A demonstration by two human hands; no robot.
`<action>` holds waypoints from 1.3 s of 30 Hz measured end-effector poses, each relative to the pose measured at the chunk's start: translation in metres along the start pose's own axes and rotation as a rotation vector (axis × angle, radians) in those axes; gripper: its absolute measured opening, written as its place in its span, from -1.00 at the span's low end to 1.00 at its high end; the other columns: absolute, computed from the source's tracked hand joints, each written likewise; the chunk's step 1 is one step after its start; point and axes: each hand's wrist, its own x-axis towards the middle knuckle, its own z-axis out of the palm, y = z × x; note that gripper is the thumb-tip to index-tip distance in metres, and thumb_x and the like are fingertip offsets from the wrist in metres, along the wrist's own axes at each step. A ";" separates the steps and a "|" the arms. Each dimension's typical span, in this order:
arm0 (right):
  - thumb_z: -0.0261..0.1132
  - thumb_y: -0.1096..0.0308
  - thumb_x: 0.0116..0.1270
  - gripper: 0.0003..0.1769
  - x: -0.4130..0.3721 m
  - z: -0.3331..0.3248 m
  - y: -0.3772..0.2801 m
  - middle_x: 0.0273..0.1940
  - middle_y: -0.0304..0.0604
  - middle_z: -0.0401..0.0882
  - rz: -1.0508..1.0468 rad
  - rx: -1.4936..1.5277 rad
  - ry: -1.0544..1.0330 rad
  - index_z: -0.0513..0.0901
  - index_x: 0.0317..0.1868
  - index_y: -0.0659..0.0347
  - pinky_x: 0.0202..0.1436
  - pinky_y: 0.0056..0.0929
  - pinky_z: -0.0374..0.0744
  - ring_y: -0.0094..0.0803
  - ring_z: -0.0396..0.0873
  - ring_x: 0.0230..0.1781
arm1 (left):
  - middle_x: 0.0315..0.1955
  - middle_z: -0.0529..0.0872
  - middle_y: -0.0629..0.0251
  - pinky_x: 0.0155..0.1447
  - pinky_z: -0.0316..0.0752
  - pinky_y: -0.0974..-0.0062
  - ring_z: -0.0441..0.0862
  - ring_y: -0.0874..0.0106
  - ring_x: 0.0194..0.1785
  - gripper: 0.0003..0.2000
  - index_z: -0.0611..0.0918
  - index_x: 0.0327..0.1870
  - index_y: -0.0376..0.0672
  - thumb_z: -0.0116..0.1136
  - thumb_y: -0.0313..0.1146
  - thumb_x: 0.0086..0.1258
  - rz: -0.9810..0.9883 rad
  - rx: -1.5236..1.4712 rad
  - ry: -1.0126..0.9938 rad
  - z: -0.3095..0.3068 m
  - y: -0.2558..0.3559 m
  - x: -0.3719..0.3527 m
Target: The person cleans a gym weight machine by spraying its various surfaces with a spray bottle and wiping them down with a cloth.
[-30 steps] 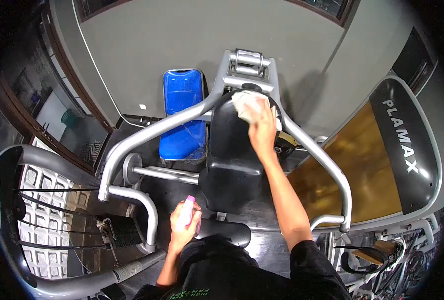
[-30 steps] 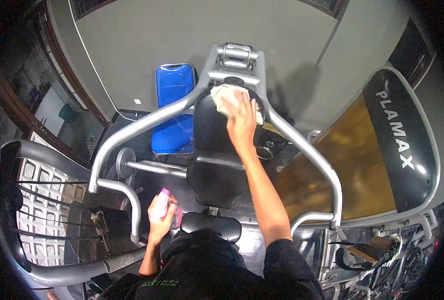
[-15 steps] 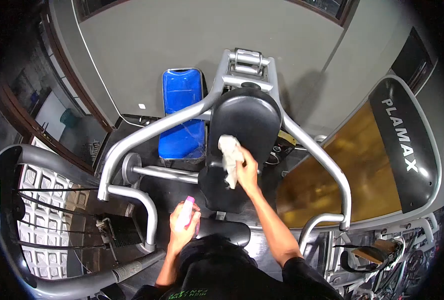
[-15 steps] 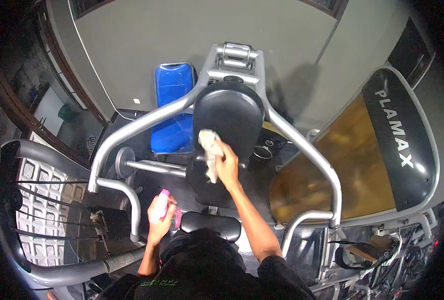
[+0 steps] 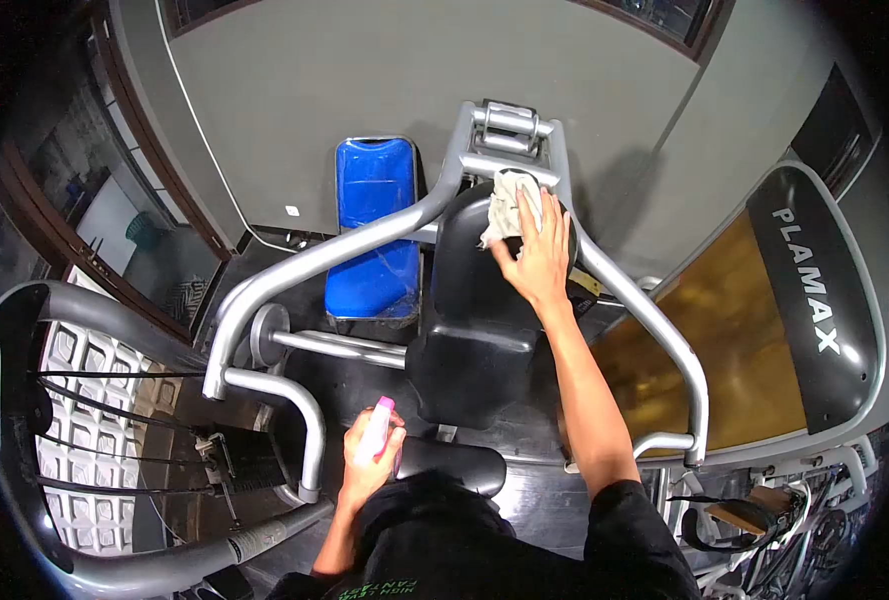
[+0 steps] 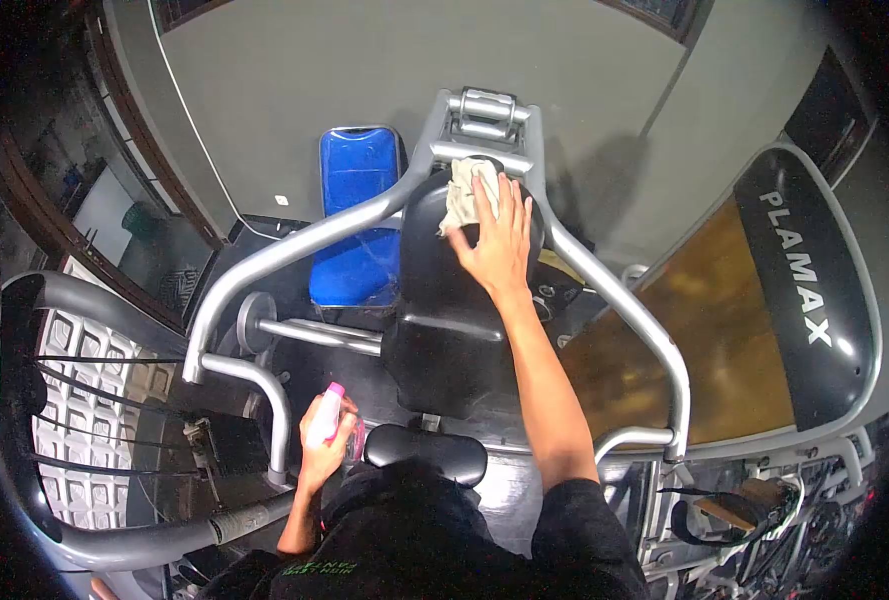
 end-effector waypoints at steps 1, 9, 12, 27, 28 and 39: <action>0.39 0.30 0.15 -0.18 -0.001 -0.005 -0.005 0.45 0.08 0.13 0.001 -0.006 -0.038 0.30 0.44 -0.06 0.50 0.09 0.09 0.08 0.11 0.46 | -0.36 0.65 0.26 -0.18 0.52 0.49 0.63 0.46 -0.32 -0.85 0.59 -0.18 -0.26 0.29 -0.50 0.28 -0.015 -0.002 0.003 0.000 -0.001 -0.001; 0.25 0.63 0.11 -0.32 -0.042 0.011 0.023 0.31 0.02 0.41 -0.122 -0.003 0.032 0.54 0.27 -0.09 0.44 -0.06 0.31 0.00 0.36 0.35 | -0.37 0.65 0.27 -0.22 0.50 0.51 0.62 0.47 -0.36 -0.84 0.59 -0.17 -0.24 0.30 -0.46 0.30 0.045 0.043 -0.063 0.004 -0.001 0.003; 0.21 0.68 0.04 -0.31 -0.070 0.006 0.020 0.28 -0.07 0.45 -0.234 0.032 -0.159 0.60 0.19 -0.15 0.40 -0.08 0.39 -0.03 0.39 0.34 | -0.38 0.64 0.29 -0.25 0.49 0.52 0.60 0.50 -0.40 -0.84 0.59 -0.17 -0.23 0.30 -0.44 0.30 0.028 0.031 -0.071 0.007 -0.002 0.004; 0.24 0.25 0.36 -0.55 0.084 0.021 0.033 0.13 0.12 0.43 0.221 0.263 0.107 0.50 0.22 0.17 0.22 -0.07 0.43 0.09 0.45 0.12 | -0.36 0.64 0.27 -0.24 0.48 0.49 0.60 0.47 -0.37 -0.82 0.60 -0.12 -0.23 0.28 -0.47 0.29 0.020 0.086 -0.039 0.000 -0.010 0.015; 0.24 0.22 0.36 -0.54 0.094 0.030 0.039 0.15 0.13 0.44 0.238 0.271 0.065 0.50 0.22 0.18 0.23 -0.07 0.44 0.09 0.46 0.15 | -0.36 0.65 0.26 -0.23 0.49 0.48 0.62 0.45 -0.36 -0.82 0.60 -0.13 -0.23 0.28 -0.46 0.29 0.063 0.131 -0.022 -0.001 -0.012 0.017; 0.28 0.14 0.29 -0.47 0.132 0.068 0.072 0.14 0.06 0.59 0.499 0.035 -0.440 0.51 0.26 0.04 0.29 -0.13 0.46 0.03 0.50 0.22 | -0.37 0.65 0.27 -0.23 0.49 0.46 0.60 0.44 -0.37 -0.85 0.61 -0.17 -0.22 0.29 -0.46 0.28 0.011 0.099 0.002 0.018 -0.025 0.039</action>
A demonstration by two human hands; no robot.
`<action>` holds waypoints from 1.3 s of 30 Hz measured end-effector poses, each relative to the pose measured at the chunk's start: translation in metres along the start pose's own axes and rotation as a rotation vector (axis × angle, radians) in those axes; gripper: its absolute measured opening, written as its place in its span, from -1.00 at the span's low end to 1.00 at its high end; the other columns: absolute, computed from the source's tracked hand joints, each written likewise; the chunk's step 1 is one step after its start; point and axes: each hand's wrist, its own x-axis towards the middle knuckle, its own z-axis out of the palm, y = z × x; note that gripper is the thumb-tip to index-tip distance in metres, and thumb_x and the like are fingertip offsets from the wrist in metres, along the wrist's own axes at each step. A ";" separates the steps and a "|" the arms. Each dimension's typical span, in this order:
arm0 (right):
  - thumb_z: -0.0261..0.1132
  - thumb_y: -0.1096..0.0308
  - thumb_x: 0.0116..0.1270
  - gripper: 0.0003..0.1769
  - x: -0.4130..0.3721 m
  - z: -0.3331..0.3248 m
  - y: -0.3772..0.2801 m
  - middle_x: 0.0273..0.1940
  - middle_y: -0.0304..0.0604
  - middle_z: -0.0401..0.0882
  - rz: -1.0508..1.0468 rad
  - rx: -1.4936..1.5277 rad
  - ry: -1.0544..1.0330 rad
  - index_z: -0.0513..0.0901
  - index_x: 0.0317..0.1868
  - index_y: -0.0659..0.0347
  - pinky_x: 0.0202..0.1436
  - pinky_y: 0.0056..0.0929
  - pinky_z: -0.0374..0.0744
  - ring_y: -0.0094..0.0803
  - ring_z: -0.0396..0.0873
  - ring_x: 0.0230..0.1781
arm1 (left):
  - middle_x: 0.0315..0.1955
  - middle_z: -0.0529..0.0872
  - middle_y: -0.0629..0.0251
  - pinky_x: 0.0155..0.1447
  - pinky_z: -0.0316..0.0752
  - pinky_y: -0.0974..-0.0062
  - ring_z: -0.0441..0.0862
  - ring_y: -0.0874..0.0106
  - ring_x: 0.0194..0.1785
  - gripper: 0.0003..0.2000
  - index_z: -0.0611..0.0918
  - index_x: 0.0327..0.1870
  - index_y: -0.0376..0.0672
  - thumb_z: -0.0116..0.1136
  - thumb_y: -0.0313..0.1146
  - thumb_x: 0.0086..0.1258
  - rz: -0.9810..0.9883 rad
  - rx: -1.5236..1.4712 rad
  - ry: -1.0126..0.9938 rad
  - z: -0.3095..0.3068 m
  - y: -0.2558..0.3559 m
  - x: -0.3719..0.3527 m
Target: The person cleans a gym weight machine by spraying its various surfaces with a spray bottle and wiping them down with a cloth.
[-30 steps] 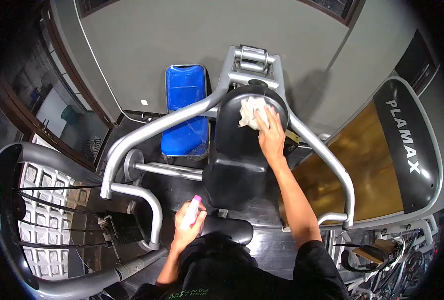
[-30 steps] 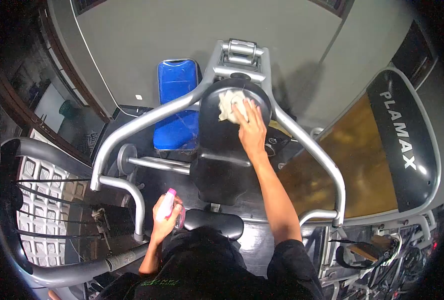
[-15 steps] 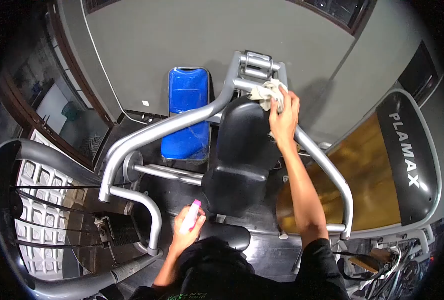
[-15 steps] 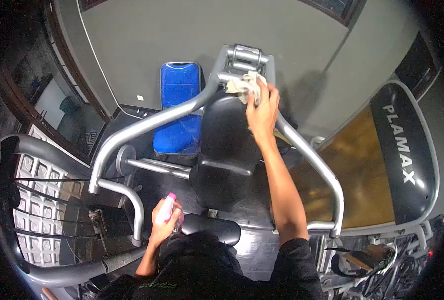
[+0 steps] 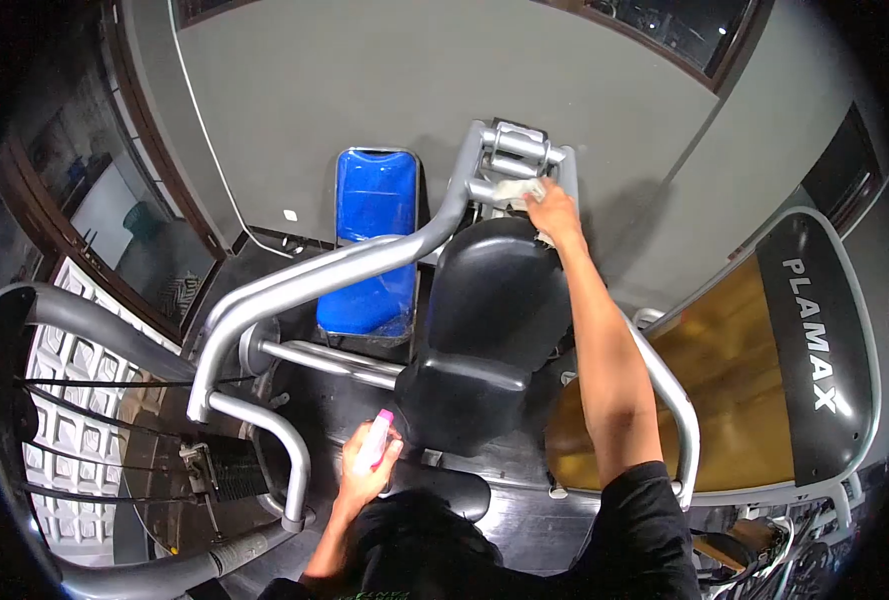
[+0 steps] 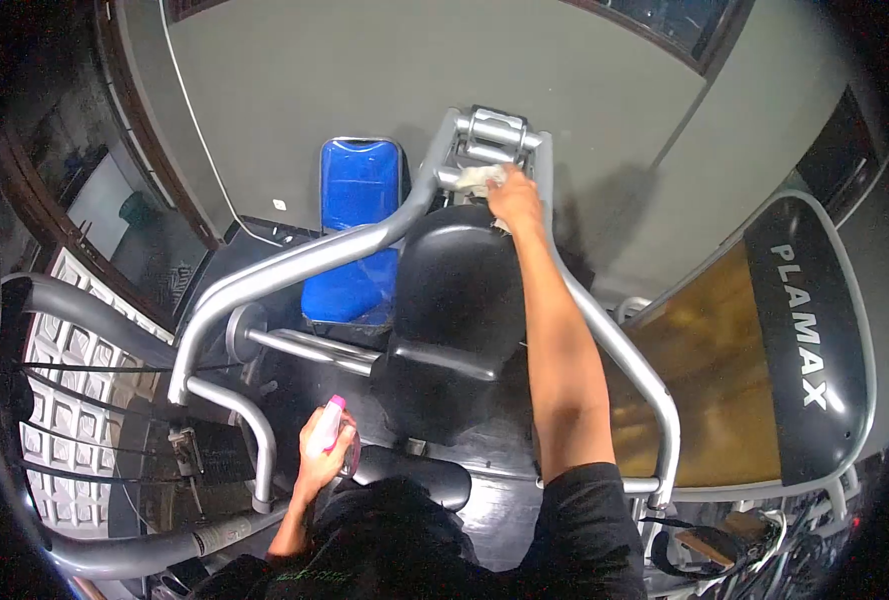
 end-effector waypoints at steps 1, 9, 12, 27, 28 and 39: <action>0.30 0.17 0.26 -0.53 0.003 0.000 0.003 0.07 0.07 0.63 -0.136 0.062 -0.038 0.57 0.19 -0.01 0.24 -0.14 0.49 0.03 0.54 0.16 | -0.38 0.64 0.28 -0.24 0.48 0.47 0.59 0.46 -0.38 -0.85 0.61 -0.18 -0.22 0.29 -0.46 0.28 -0.027 -0.026 -0.010 0.004 -0.001 0.001; 0.22 0.19 0.14 -0.66 -0.024 -0.024 -0.014 -0.10 0.07 0.70 -0.146 0.200 -0.068 0.76 -0.11 0.04 0.16 -0.20 0.54 0.01 0.63 0.01 | -0.39 0.63 0.33 -0.26 0.47 0.52 0.56 0.53 -0.39 -0.85 0.62 -0.17 -0.20 0.30 -0.45 0.29 -0.043 -0.072 -0.095 0.021 0.011 0.010; 0.20 0.14 0.15 -0.64 -0.032 -0.033 -0.026 -0.11 0.09 0.70 0.060 0.075 0.079 0.76 -0.11 0.04 0.13 -0.18 0.56 0.04 0.63 0.01 | -0.38 0.63 0.34 -0.24 0.47 0.52 0.56 0.54 -0.37 -0.85 0.62 -0.16 -0.19 0.30 -0.45 0.29 -0.063 -0.057 -0.074 0.018 0.007 0.006; 0.30 0.31 0.18 -0.72 -0.068 -0.012 -0.032 0.09 -0.31 0.59 -0.886 -0.096 0.096 0.71 -0.06 -0.07 0.11 -0.22 0.61 -0.26 0.57 0.11 | -0.37 0.64 0.32 -0.17 0.49 0.51 0.58 0.52 -0.32 -0.85 0.61 -0.18 -0.22 0.30 -0.46 0.29 -0.116 -0.078 -0.038 0.007 0.005 -0.020; 0.30 0.30 0.19 -0.79 -0.079 -0.011 -0.043 0.02 -0.31 0.63 -0.913 -0.114 0.097 0.74 -0.15 -0.05 0.04 -0.26 0.64 -0.31 0.60 0.06 | -0.37 0.64 0.32 -0.18 0.49 0.52 0.59 0.52 -0.31 -0.86 0.61 -0.18 -0.22 0.30 -0.46 0.29 -0.115 -0.087 -0.043 0.008 0.006 -0.021; 0.19 0.28 0.24 -0.78 -0.121 0.089 -0.097 -0.09 -0.25 0.66 -0.992 -0.707 -0.095 0.79 -0.28 0.07 -0.07 -0.31 0.58 -0.30 0.59 0.02 | -0.36 0.67 0.26 -0.19 0.51 0.50 0.63 0.47 -0.32 -0.83 0.59 -0.18 -0.24 0.30 -0.47 0.27 0.015 -0.037 0.003 0.001 0.025 -0.027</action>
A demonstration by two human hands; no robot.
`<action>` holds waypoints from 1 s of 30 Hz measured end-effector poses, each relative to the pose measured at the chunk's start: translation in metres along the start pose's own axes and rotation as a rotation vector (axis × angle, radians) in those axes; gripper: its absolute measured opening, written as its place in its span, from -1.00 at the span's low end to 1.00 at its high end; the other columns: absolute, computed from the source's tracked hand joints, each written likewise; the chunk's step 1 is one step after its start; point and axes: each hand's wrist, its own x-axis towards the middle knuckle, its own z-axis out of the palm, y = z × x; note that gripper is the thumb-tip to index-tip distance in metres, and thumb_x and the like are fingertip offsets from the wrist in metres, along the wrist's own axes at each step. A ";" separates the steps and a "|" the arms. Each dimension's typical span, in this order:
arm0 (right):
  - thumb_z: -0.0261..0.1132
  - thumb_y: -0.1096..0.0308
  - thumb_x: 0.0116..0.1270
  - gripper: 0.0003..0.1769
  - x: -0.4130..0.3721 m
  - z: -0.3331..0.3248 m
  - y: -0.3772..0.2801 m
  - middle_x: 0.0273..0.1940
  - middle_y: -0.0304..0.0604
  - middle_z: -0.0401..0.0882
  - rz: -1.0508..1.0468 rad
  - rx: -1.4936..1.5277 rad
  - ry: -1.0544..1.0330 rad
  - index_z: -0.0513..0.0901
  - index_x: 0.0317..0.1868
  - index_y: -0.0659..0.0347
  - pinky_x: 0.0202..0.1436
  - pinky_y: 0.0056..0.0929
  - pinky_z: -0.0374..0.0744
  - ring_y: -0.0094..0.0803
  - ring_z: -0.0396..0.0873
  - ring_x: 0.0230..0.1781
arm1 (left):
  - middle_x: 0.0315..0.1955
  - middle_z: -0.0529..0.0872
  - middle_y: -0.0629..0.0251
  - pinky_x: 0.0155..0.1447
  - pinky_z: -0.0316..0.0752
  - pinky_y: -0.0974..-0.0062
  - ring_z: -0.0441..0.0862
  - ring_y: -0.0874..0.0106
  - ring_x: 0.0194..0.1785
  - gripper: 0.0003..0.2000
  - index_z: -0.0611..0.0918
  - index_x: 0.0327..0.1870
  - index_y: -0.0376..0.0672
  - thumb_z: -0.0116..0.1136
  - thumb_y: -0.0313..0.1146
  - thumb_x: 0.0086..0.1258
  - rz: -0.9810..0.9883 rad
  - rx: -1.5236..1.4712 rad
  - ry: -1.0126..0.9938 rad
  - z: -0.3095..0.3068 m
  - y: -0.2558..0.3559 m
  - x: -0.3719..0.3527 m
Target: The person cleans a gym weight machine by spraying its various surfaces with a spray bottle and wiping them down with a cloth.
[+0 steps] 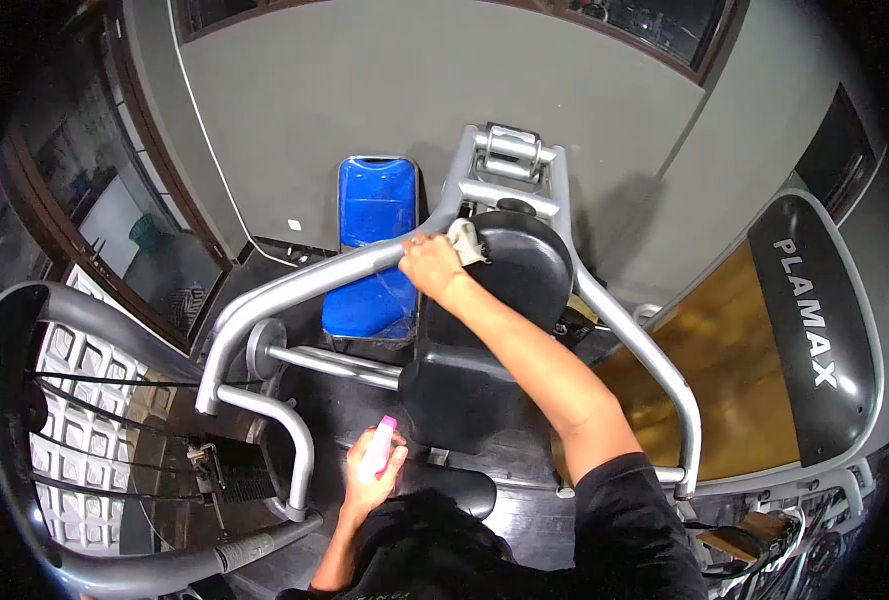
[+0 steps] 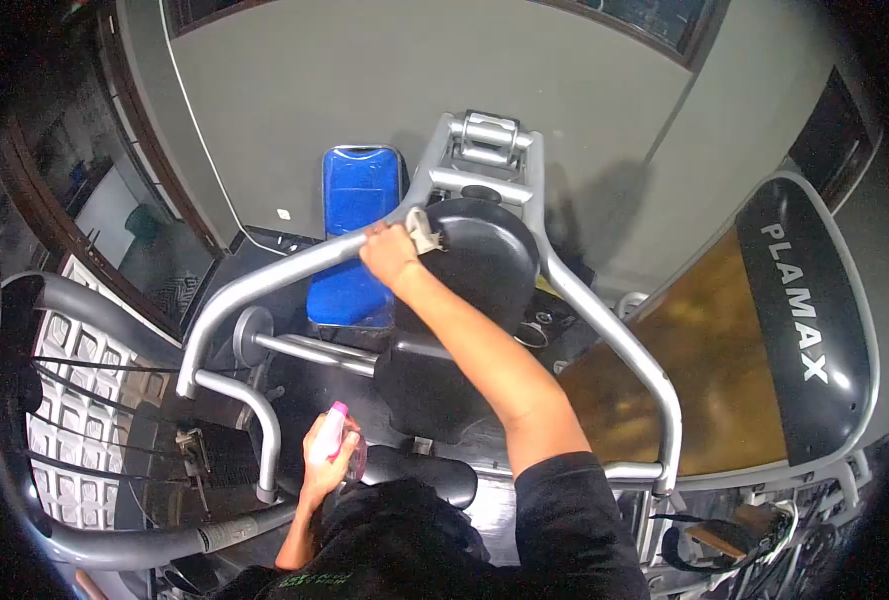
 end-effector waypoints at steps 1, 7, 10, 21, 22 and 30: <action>0.20 0.29 0.24 -0.78 -0.001 -0.005 0.008 -0.11 -0.25 0.66 0.054 0.020 0.031 0.78 -0.28 0.08 -0.06 -0.31 0.57 -0.30 0.59 0.01 | -0.36 0.67 0.26 -0.20 0.51 0.50 0.64 0.47 -0.33 -0.84 0.59 -0.18 -0.24 0.30 -0.48 0.27 0.020 -0.014 0.034 -0.002 -0.004 -0.004; 0.24 0.35 0.16 -0.78 -0.060 -0.034 0.096 0.06 -0.17 0.57 0.435 0.320 0.418 0.78 -0.23 -0.02 0.04 -0.17 0.63 -0.19 0.54 0.10 | -0.41 0.64 0.28 -0.23 0.51 0.50 0.59 0.50 -0.38 -0.87 0.59 -0.21 -0.25 0.27 -0.51 0.27 -0.164 -0.038 0.022 -0.003 -0.009 -0.015; 0.18 0.49 0.16 -0.63 -0.118 -0.028 0.112 0.17 -0.04 0.50 0.696 0.536 0.570 0.73 -0.03 0.04 0.23 -0.17 0.50 -0.06 0.48 0.19 | -0.45 0.63 0.30 -0.25 0.50 0.52 0.57 0.52 -0.41 -0.87 0.59 -0.21 -0.24 0.28 -0.50 0.28 -0.137 -0.047 0.008 0.007 -0.003 -0.009; 0.16 0.48 0.37 -0.55 -0.249 0.123 -0.066 0.28 0.17 0.44 1.396 0.998 0.852 0.51 0.28 0.16 0.29 -0.28 0.43 0.00 0.45 0.29 | -0.43 0.62 0.38 -0.26 0.47 0.57 0.53 0.61 -0.42 -0.87 0.61 -0.18 -0.24 0.28 -0.46 0.32 -0.105 -0.122 -0.147 0.029 0.011 -0.013; 0.17 0.46 0.38 -0.56 -0.262 0.134 -0.081 0.26 0.15 0.46 1.355 1.037 0.737 0.52 0.27 0.17 0.27 -0.29 0.45 -0.02 0.48 0.26 | -0.43 0.62 0.38 -0.26 0.47 0.57 0.53 0.61 -0.42 -0.87 0.61 -0.18 -0.24 0.28 -0.46 0.32 -0.107 -0.118 -0.142 0.030 0.013 -0.015; 0.24 0.27 0.39 -0.44 -0.281 0.155 -0.087 0.24 0.07 0.48 1.825 1.317 0.786 0.37 0.37 0.16 0.26 -0.31 0.41 -0.14 0.49 0.21 | -0.35 0.66 0.33 -0.19 0.52 0.55 0.58 0.58 -0.34 -0.87 0.60 -0.19 -0.25 0.26 -0.45 0.34 -0.177 -0.213 -0.044 0.025 0.007 -0.032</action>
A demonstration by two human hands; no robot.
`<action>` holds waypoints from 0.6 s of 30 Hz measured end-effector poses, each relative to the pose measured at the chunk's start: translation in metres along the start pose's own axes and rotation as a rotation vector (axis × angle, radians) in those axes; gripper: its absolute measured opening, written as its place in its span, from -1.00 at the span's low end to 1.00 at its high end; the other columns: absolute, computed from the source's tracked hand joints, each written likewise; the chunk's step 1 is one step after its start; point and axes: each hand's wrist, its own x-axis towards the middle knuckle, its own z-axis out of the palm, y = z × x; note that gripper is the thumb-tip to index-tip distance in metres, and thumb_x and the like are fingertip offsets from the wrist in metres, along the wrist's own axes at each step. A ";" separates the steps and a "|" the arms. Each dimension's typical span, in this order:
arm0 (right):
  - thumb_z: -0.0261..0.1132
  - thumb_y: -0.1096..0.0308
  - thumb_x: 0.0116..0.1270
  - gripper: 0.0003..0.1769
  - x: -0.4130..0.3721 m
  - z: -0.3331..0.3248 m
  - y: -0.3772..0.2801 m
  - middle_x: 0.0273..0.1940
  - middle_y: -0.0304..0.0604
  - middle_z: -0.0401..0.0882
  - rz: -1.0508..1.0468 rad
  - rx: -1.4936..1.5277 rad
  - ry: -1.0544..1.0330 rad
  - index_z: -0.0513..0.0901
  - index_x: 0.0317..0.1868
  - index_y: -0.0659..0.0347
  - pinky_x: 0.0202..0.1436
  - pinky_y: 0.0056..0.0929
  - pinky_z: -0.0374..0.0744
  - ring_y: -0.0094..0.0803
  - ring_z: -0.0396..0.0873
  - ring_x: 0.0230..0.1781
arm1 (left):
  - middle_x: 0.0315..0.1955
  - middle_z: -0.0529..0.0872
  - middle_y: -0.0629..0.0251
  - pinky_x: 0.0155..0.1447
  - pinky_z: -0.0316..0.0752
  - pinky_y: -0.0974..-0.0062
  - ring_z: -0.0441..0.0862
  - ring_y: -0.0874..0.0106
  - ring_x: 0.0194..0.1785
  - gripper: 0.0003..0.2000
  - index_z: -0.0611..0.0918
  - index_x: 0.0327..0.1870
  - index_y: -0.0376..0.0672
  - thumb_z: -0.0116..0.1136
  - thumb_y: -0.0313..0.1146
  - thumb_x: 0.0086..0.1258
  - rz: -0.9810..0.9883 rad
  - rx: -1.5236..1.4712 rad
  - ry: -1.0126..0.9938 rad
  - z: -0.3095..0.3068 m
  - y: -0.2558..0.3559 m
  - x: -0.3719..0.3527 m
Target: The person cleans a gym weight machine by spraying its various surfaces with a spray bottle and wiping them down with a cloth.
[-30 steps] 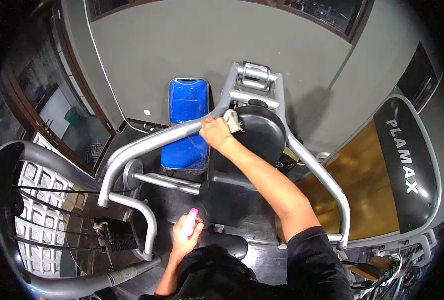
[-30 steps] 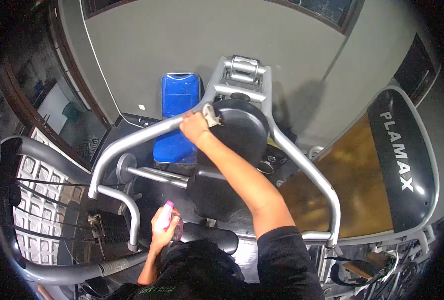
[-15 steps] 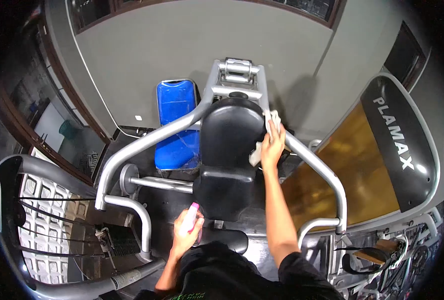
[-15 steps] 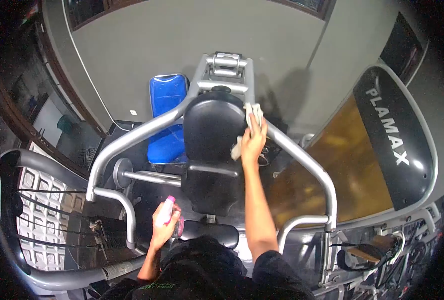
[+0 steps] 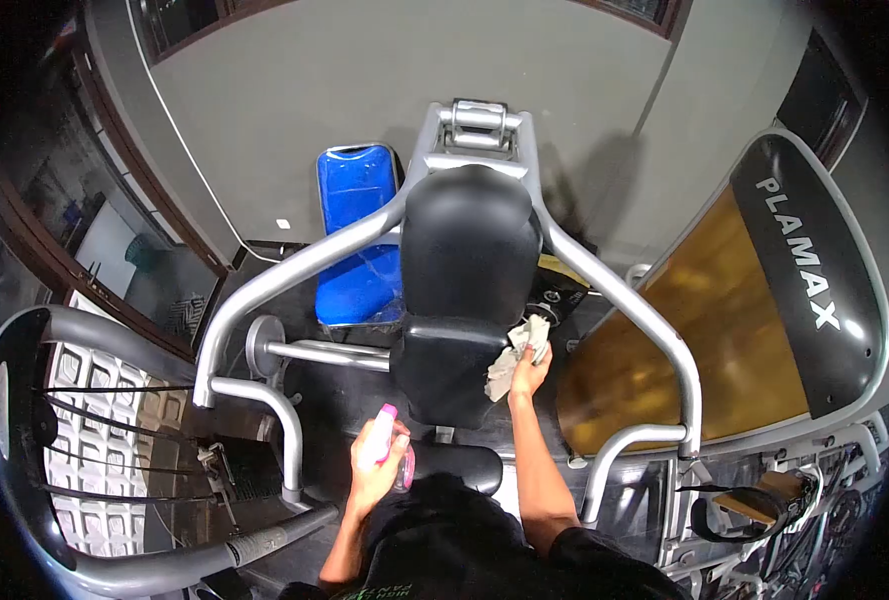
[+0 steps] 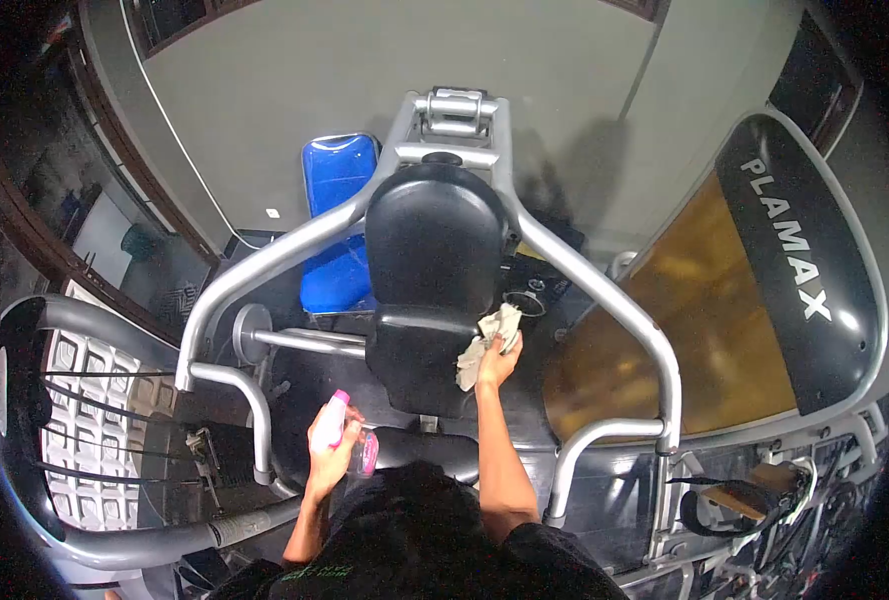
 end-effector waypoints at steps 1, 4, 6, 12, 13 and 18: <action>0.24 0.30 0.39 -0.44 -0.007 0.002 -0.016 0.25 0.06 0.47 -0.040 0.024 0.014 0.36 0.37 0.19 0.29 -0.29 0.39 -0.14 0.49 0.21 | -0.35 0.66 0.33 -0.19 0.52 0.55 0.58 0.58 -0.34 -0.87 0.60 -0.19 -0.25 0.26 -0.45 0.34 -0.002 0.001 0.004 -0.001 0.000 0.000; 0.25 0.39 0.35 -0.48 -0.012 0.010 -0.023 0.27 0.13 0.44 -0.303 -0.156 -0.034 0.43 0.32 0.22 0.35 -0.25 0.35 -0.04 0.43 0.28 | -0.33 0.67 0.32 -0.18 0.52 0.55 0.59 0.57 -0.31 -0.87 0.60 -0.19 -0.25 0.27 -0.45 0.33 -0.024 0.001 0.025 -0.007 0.000 -0.004; 0.24 0.51 0.31 -0.52 -0.019 0.024 -0.006 0.33 0.21 0.36 -0.398 -0.113 -0.096 0.52 0.27 0.18 0.42 -0.22 0.30 0.08 0.26 0.41 | -0.34 0.66 0.32 -0.18 0.53 0.55 0.59 0.56 -0.31 -0.87 0.59 -0.19 -0.26 0.26 -0.44 0.34 0.017 0.077 0.021 -0.014 -0.001 -0.005; 0.20 0.67 0.22 -0.48 -0.063 0.009 0.029 0.32 0.23 0.35 -0.676 -0.390 -0.220 0.63 0.18 0.06 0.42 -0.20 0.32 0.12 0.21 0.43 | -0.35 0.64 0.31 -0.15 0.52 0.52 0.59 0.52 -0.30 -0.88 0.59 -0.19 -0.27 0.25 -0.45 0.35 -0.013 -0.004 0.093 -0.038 0.004 -0.012; 0.21 0.68 0.20 -0.48 -0.067 0.003 0.035 0.29 0.24 0.39 -0.754 -0.457 -0.322 0.65 0.16 0.04 0.40 -0.18 0.36 0.14 0.23 0.42 | -0.35 0.64 0.31 -0.15 0.52 0.52 0.59 0.52 -0.30 -0.88 0.59 -0.19 -0.27 0.25 -0.45 0.35 -0.016 -0.004 0.088 -0.043 0.000 -0.011; 0.24 0.59 0.19 -0.54 -0.106 -0.024 0.091 0.13 0.14 0.56 -0.477 -0.695 -0.604 0.70 0.07 -0.04 0.26 -0.25 0.50 0.02 0.46 0.24 | -0.33 0.65 0.30 -0.15 0.51 0.53 0.58 0.53 -0.30 -0.86 0.59 -0.18 -0.28 0.26 -0.44 0.35 0.015 0.120 0.029 -0.062 -0.013 -0.003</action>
